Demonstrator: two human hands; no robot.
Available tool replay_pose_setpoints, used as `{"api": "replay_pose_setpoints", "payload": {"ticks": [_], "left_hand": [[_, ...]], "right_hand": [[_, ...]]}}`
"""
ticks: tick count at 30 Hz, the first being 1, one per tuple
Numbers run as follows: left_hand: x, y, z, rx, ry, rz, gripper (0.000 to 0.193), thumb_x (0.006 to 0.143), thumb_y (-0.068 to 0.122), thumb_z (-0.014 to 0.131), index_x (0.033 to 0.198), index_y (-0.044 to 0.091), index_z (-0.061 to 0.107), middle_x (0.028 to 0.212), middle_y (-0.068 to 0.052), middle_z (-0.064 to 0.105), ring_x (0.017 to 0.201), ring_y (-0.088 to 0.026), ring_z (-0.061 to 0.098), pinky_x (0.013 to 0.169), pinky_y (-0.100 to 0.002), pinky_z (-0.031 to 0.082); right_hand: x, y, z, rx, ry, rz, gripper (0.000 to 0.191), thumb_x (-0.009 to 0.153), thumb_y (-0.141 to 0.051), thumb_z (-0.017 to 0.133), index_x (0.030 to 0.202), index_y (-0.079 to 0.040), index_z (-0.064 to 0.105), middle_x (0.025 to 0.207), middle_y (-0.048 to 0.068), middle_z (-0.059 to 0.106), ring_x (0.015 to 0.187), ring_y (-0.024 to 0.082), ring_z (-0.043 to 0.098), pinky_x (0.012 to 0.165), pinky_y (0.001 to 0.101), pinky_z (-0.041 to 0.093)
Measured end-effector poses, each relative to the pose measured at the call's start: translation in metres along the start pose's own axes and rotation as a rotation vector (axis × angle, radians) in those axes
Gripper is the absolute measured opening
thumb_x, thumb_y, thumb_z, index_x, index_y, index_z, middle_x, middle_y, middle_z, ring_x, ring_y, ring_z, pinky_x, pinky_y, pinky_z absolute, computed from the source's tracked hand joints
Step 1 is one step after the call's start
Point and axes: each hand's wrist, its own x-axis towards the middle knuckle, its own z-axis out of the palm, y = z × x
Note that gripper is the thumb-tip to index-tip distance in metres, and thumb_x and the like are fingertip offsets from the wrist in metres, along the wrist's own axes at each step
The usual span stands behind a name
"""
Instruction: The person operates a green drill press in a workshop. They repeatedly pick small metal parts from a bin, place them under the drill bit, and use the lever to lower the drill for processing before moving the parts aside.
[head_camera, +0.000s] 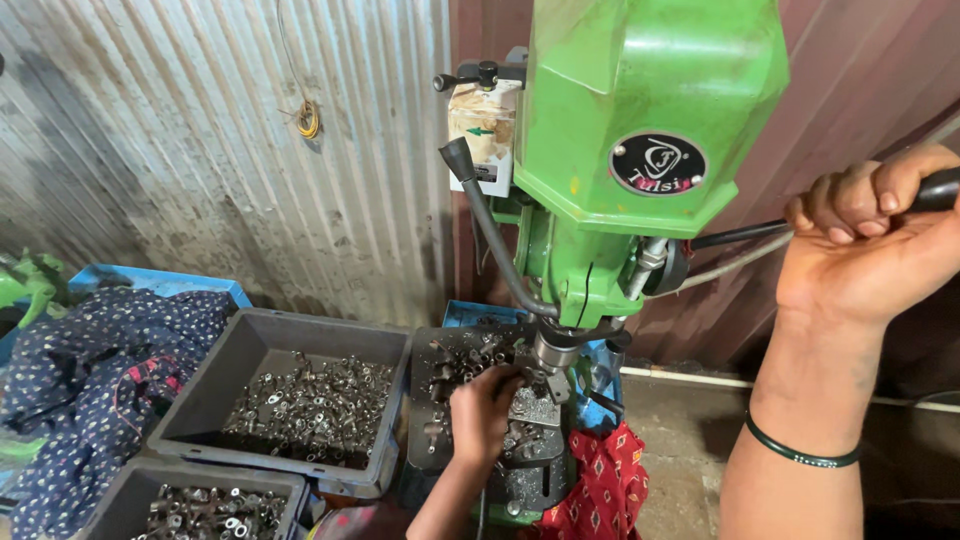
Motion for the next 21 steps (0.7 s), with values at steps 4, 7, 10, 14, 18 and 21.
{"api": "replay_pose_setpoints", "payload": {"ticks": [4, 7, 10, 14, 18, 21], "left_hand": [[-0.007, -0.002, 0.007, 0.223, 0.021, 0.151, 0.014, 0.086, 0.020, 0.077, 0.096, 0.010, 0.078, 0.080, -0.011, 0.076, 0.072, -0.030, 0.073, 0.063, -0.041, 0.055], [-0.014, -0.002, 0.010, 0.287, 0.055, 0.267, 0.016, 0.089, 0.022, 0.077, 0.098, 0.008, 0.075, 0.082, -0.009, 0.076, 0.072, -0.028, 0.073, 0.064, -0.040, 0.056], [-0.019, -0.001, 0.011, 0.305, 0.063, 0.335, 0.017, 0.091, 0.017, 0.074, 0.103, 0.005, 0.073, 0.087, -0.011, 0.075, 0.076, -0.029, 0.072, 0.068, -0.041, 0.056], [-0.018, 0.001, 0.013, 0.154, 0.039, 0.147, 0.016, 0.087, 0.016, 0.076, 0.101, 0.009, 0.077, 0.087, -0.011, 0.077, 0.077, -0.029, 0.074, 0.068, -0.041, 0.057], [-0.011, -0.001, 0.015, -0.048, 0.012, 0.046, 0.017, 0.086, 0.013, 0.074, 0.103, 0.010, 0.078, 0.095, -0.011, 0.077, 0.083, -0.028, 0.077, 0.072, -0.039, 0.060], [-0.002, -0.008, 0.012, 0.073, 0.038, 0.159, 0.014, 0.084, 0.012, 0.075, 0.097, 0.010, 0.078, 0.093, -0.010, 0.077, 0.084, -0.032, 0.073, 0.074, -0.041, 0.057]], "right_hand": [[0.002, -0.001, 0.002, 0.303, 0.065, 0.069, 0.051, 0.114, -0.048, 0.039, 0.080, -0.011, 0.030, 0.067, 0.001, 0.029, 0.056, 0.015, 0.023, 0.054, 0.0282, 0.019], [0.001, -0.001, 0.006, 0.622, 0.152, 0.123, 0.051, 0.116, -0.047, 0.034, 0.083, -0.008, 0.029, 0.066, 0.004, 0.026, 0.054, 0.017, 0.021, 0.053, 0.0315, 0.020], [0.000, 0.000, 0.012, 0.069, -0.003, 0.027, 0.049, 0.117, -0.045, 0.041, 0.080, -0.013, 0.031, 0.071, -0.002, 0.029, 0.058, 0.011, 0.022, 0.059, 0.0255, 0.018], [0.001, -0.001, 0.021, 0.654, 0.201, 0.119, 0.043, 0.115, -0.036, 0.032, 0.083, -0.009, 0.028, 0.064, 0.002, 0.024, 0.052, 0.015, 0.020, 0.052, 0.0319, 0.019], [-0.014, -0.009, 0.021, 0.471, 0.098, 0.093, 0.051, 0.117, -0.041, 0.030, 0.079, -0.007, 0.027, 0.067, 0.003, 0.025, 0.057, 0.015, 0.020, 0.057, 0.0296, 0.019], [-0.059, -0.014, 0.008, 0.022, -0.003, -0.044, 0.053, 0.114, -0.048, 0.039, 0.078, -0.011, 0.029, 0.062, 0.002, 0.028, 0.059, 0.014, 0.022, 0.059, 0.0293, 0.022]]}}
